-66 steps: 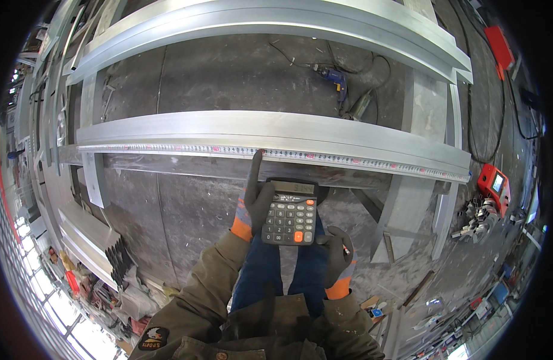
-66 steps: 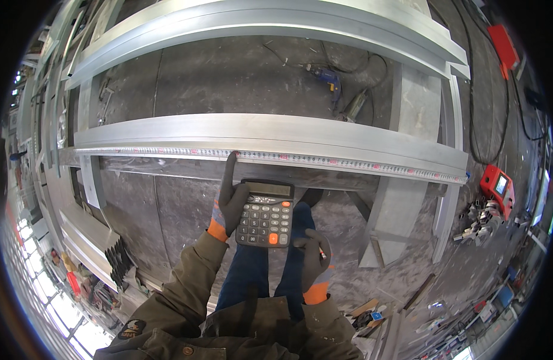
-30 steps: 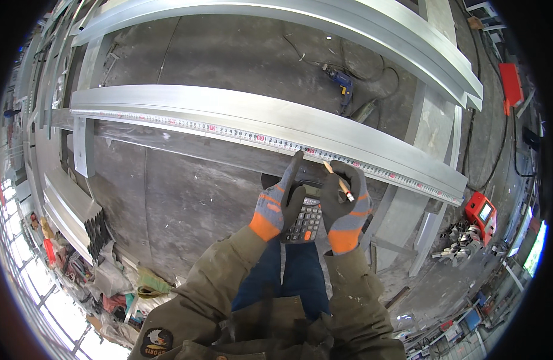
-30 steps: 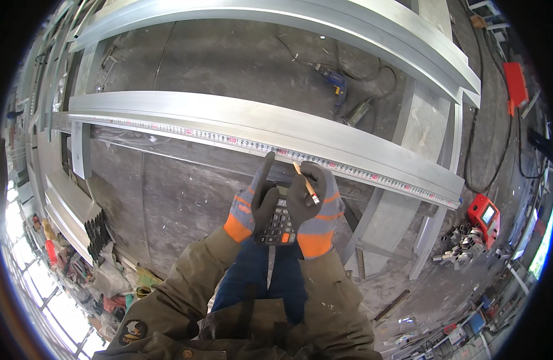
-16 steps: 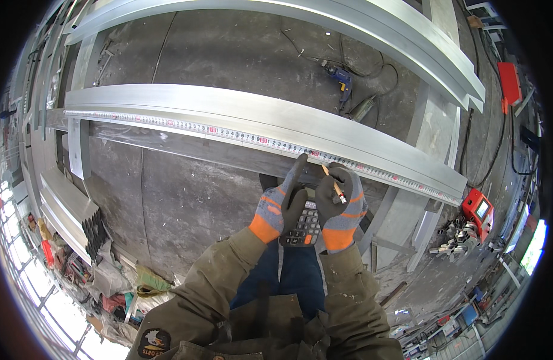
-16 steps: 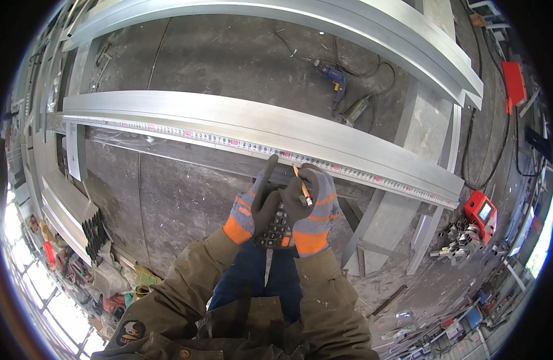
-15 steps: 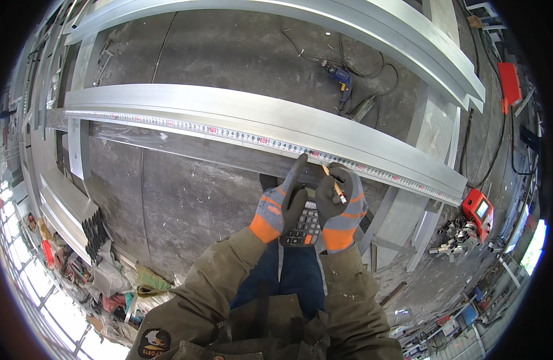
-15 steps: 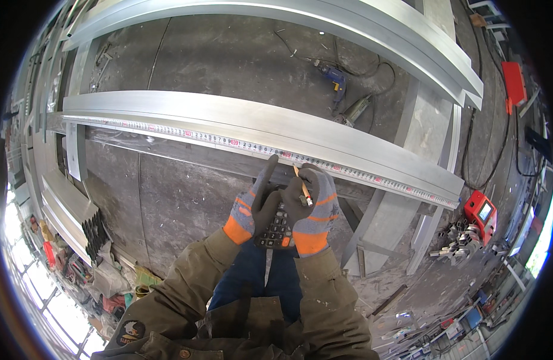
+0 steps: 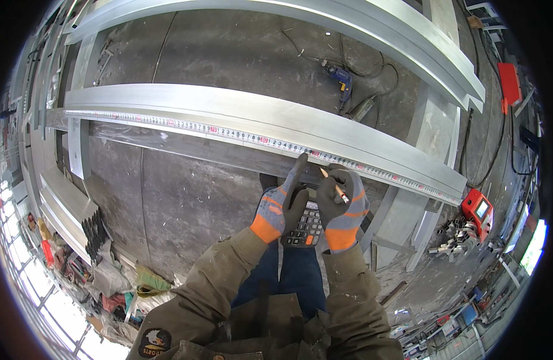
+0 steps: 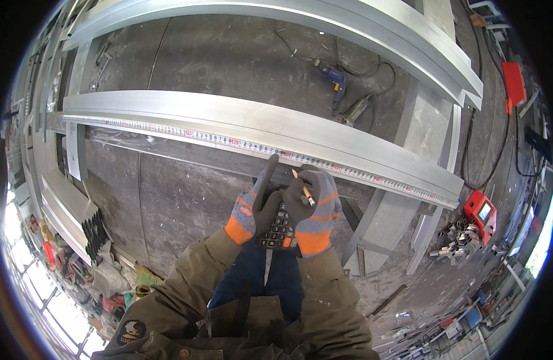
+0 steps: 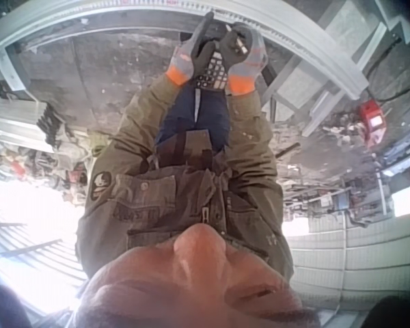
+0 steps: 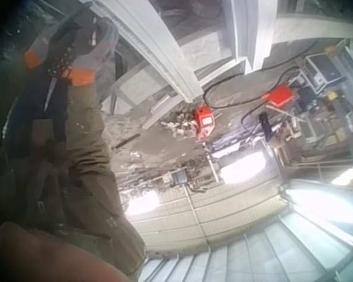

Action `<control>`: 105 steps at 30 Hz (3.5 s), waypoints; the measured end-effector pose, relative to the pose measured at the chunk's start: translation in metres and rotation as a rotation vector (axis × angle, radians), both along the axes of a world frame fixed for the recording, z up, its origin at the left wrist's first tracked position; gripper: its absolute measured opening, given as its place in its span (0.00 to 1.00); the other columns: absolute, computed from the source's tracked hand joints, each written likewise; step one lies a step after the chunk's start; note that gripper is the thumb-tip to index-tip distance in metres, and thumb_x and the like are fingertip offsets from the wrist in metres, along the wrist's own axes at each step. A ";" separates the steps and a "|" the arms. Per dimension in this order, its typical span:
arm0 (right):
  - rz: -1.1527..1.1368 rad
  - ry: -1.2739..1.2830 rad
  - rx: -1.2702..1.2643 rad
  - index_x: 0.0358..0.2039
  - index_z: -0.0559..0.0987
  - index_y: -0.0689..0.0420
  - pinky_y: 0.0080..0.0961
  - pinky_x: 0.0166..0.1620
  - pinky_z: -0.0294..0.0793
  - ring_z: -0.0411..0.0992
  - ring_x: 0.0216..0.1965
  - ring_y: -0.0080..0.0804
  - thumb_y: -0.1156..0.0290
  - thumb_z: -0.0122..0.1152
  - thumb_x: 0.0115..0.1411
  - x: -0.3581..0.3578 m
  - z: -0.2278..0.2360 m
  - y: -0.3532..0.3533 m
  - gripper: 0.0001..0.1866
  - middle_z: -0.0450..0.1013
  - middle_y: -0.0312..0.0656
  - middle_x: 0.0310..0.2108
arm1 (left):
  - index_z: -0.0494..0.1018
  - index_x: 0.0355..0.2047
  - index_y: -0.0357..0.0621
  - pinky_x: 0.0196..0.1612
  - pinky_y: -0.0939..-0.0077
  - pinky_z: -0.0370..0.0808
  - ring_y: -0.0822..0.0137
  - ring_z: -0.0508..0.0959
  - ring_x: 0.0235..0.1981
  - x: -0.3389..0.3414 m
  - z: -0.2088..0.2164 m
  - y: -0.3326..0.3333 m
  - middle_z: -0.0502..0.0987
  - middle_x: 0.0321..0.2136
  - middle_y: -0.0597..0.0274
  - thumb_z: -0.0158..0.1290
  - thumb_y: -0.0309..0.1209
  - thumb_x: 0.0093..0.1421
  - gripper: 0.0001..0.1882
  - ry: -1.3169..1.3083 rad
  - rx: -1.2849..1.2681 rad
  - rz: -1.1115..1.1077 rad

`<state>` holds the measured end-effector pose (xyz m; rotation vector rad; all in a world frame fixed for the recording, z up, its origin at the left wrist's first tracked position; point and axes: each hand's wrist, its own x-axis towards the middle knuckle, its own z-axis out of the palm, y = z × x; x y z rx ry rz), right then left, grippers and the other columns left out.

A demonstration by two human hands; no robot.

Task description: The person measures a metal frame with a tape measure, records values on a calculator, and marks the frame with a pencil. They repeat this process for multiple sections of the frame, occasionally adjusting the tape measure and repositioning the frame.

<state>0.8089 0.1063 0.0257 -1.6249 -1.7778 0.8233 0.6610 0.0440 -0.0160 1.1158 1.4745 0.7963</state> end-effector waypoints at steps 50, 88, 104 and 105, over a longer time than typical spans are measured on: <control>-0.595 0.533 -0.558 0.50 0.78 0.61 0.21 0.38 0.71 0.70 0.34 0.19 0.77 0.59 0.68 0.039 0.032 -0.165 0.11 0.74 0.35 0.33 | 0.40 0.81 0.47 0.34 0.75 0.72 0.78 0.71 0.28 -0.002 0.018 0.011 0.78 0.28 0.63 0.46 0.24 0.70 0.43 -0.186 -0.163 0.026; -0.514 0.587 -0.641 0.47 0.77 0.62 0.28 0.41 0.77 0.78 0.34 0.30 0.74 0.49 0.73 0.119 0.028 -0.143 0.09 0.81 0.46 0.30 | 0.38 0.81 0.45 0.35 0.76 0.72 0.78 0.74 0.30 0.014 0.023 0.008 0.81 0.29 0.59 0.46 0.24 0.69 0.44 -0.047 -0.194 0.094; -0.486 0.617 -0.628 0.53 0.74 0.65 0.30 0.45 0.79 0.79 0.37 0.33 0.70 0.46 0.77 0.114 0.026 -0.138 0.14 0.81 0.48 0.32 | 0.43 0.80 0.47 0.35 0.76 0.71 0.78 0.74 0.30 0.019 0.022 0.009 0.80 0.28 0.61 0.46 0.23 0.70 0.41 -0.124 -0.126 0.170; -0.494 0.598 -0.619 0.53 0.74 0.65 0.30 0.45 0.79 0.79 0.37 0.33 0.69 0.46 0.77 0.113 0.028 -0.135 0.14 0.81 0.48 0.32 | 0.44 0.80 0.47 0.35 0.76 0.72 0.78 0.75 0.31 0.019 0.023 0.009 0.81 0.29 0.60 0.46 0.23 0.70 0.41 -0.135 -0.129 0.177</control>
